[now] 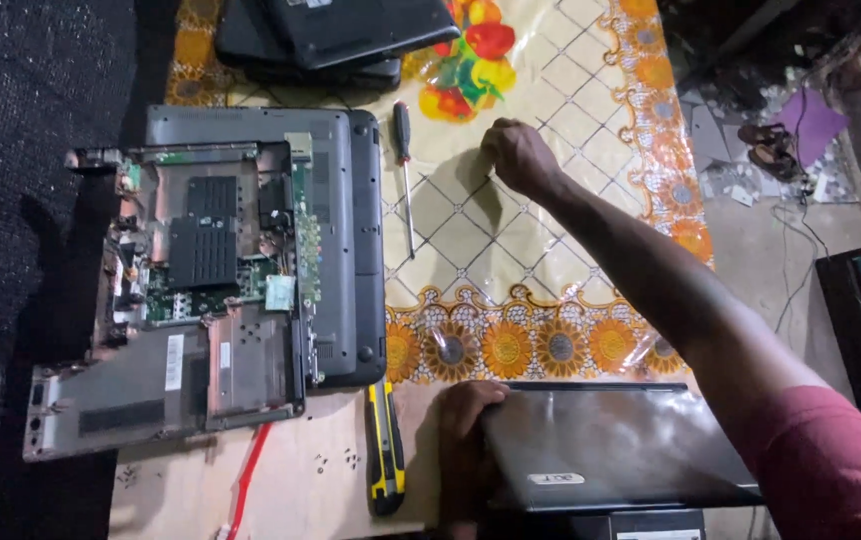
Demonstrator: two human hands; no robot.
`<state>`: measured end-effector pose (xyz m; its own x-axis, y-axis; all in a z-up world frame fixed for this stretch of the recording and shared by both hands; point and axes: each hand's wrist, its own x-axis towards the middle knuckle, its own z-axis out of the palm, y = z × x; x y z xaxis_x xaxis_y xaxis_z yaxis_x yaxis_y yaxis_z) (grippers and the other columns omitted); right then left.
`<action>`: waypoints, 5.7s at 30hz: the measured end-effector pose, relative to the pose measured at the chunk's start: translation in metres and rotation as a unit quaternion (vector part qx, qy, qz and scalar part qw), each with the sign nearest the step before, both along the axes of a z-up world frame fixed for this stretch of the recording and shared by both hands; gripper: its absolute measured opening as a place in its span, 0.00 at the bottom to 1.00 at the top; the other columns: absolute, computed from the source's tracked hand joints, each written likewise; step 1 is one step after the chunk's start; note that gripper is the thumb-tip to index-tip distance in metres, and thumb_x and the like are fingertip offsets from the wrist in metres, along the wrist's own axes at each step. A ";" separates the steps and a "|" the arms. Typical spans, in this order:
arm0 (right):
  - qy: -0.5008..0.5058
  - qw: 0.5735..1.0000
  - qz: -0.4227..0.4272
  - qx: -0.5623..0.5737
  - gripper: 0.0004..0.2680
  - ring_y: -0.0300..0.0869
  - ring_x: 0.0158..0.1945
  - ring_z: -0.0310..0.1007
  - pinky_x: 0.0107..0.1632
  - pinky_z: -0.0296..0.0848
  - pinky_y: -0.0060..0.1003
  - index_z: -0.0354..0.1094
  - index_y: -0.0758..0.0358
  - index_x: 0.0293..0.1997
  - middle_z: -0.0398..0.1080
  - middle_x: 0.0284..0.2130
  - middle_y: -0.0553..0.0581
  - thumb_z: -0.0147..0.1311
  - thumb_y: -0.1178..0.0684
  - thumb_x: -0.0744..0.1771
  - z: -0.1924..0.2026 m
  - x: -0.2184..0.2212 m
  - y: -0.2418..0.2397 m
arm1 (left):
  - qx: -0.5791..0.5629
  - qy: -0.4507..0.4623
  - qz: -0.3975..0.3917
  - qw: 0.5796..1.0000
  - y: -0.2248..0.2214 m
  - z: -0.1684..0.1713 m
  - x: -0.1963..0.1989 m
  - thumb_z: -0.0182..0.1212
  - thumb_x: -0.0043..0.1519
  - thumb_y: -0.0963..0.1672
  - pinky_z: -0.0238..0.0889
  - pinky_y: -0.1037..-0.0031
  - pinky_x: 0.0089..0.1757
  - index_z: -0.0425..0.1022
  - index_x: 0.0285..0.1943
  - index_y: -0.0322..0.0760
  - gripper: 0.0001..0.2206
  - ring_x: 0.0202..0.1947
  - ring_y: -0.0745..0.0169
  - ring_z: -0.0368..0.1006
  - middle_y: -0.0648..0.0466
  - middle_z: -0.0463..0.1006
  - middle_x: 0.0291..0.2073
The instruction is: Disassembling a laptop screen bezel and using a screwdriver to repair internal components.
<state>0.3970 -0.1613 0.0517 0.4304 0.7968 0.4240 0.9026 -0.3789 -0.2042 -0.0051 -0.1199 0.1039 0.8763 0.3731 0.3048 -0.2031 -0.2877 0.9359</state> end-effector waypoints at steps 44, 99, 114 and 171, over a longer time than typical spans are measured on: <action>0.305 0.885 -0.348 0.040 0.06 0.31 0.30 0.64 0.29 0.58 0.27 0.74 0.59 0.42 0.72 0.32 0.50 0.67 0.54 0.67 0.087 -0.159 -0.319 | -0.033 -0.034 -0.006 0.999 -0.009 -0.013 -0.008 0.40 0.66 0.57 0.70 0.65 0.45 0.73 0.51 0.33 0.27 0.48 0.49 0.76 0.45 0.78 0.46; 0.278 0.809 -0.142 0.498 0.09 0.46 0.45 0.69 0.51 0.71 0.34 0.59 0.70 0.61 0.68 0.44 0.67 0.42 0.62 0.73 0.090 -0.259 -0.294 | -0.052 -0.003 0.189 0.981 -0.026 -0.048 -0.002 0.54 0.64 0.42 0.65 0.73 0.36 0.77 0.43 0.34 0.07 0.38 0.61 0.73 0.51 0.79 0.35; 0.266 0.802 -0.276 0.457 0.08 0.40 0.61 0.66 0.66 0.67 0.38 0.62 0.60 0.54 0.66 0.53 0.54 0.38 0.53 0.74 0.029 -0.277 -0.343 | 0.044 -0.002 0.312 0.949 0.039 0.004 -0.066 0.56 0.62 0.39 0.71 0.72 0.42 0.75 0.44 0.34 0.05 0.41 0.57 0.75 0.49 0.77 0.39; 0.199 0.951 -0.121 0.203 0.12 0.44 0.30 0.72 0.28 0.68 0.35 0.68 0.67 0.51 0.70 0.31 0.62 0.52 0.62 0.63 0.138 -0.436 -0.266 | -0.412 0.094 -0.081 0.903 -0.072 0.042 -0.061 0.57 0.60 0.36 0.74 0.74 0.34 0.75 0.41 0.27 0.04 0.33 0.59 0.74 0.44 0.76 0.33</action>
<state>-0.0395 -0.4273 0.1900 0.7718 0.4593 0.4398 0.6188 -0.3833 -0.6857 -0.0666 -0.1922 0.1458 0.9470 0.2681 -0.1769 0.0039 0.5412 0.8409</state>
